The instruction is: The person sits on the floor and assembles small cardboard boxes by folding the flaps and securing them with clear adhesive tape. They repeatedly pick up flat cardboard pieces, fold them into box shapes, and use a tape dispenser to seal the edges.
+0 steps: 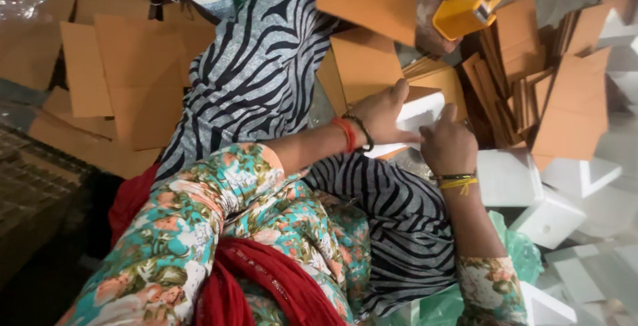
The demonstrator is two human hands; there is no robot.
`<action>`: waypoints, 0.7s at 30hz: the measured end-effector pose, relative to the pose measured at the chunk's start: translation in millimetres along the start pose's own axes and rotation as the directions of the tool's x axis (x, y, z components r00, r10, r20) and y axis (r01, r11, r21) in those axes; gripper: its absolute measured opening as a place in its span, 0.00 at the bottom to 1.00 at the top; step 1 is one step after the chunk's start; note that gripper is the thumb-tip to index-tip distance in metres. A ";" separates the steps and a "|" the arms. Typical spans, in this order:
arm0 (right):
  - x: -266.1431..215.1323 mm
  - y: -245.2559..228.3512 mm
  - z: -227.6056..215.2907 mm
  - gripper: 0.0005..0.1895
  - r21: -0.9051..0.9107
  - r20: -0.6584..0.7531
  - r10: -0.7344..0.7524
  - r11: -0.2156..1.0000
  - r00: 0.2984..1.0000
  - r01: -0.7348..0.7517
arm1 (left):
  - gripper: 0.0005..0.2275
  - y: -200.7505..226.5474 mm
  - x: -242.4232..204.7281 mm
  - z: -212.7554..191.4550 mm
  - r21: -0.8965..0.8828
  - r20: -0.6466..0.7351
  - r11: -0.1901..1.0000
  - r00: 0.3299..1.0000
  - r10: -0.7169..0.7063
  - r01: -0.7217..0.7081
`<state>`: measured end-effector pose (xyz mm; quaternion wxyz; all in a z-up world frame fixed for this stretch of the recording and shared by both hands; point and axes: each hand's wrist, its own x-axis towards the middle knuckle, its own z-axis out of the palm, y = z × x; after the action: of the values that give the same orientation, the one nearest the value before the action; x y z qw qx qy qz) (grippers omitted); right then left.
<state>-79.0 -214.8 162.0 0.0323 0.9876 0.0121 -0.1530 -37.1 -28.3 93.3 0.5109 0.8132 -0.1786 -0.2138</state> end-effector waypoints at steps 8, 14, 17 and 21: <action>61.4 -13.6 -60.2 0.22 0.234 -0.220 -0.226 0.932 0.949 0.276 | 0.26 4.5 -1.6 0.1 0.301 -0.092 0.946 0.983 0.158 -0.124; 198.9 -98.9 3.1 0.53 -0.602 -0.377 -0.662 0.707 0.648 0.372 | 0.21 9.1 -6.2 -16.2 0.384 0.062 0.916 0.993 0.103 -0.119; 207.9 -71.1 -18.9 0.33 -0.190 -0.324 -0.310 0.947 0.894 0.260 | 0.24 5.5 -12.5 -20.2 0.289 -0.086 0.928 0.959 0.272 -0.237; 124.1 -35.1 -100.3 0.13 0.405 -0.284 0.135 0.914 0.949 -0.009 | 0.24 8.1 -16.2 -30.4 0.173 -0.008 0.974 0.988 0.151 -0.148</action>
<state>68.3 -171.3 217.7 -0.1660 0.9848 -0.0511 0.0040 -35.2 -0.4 115.1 0.4553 0.8408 -0.2516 -0.1499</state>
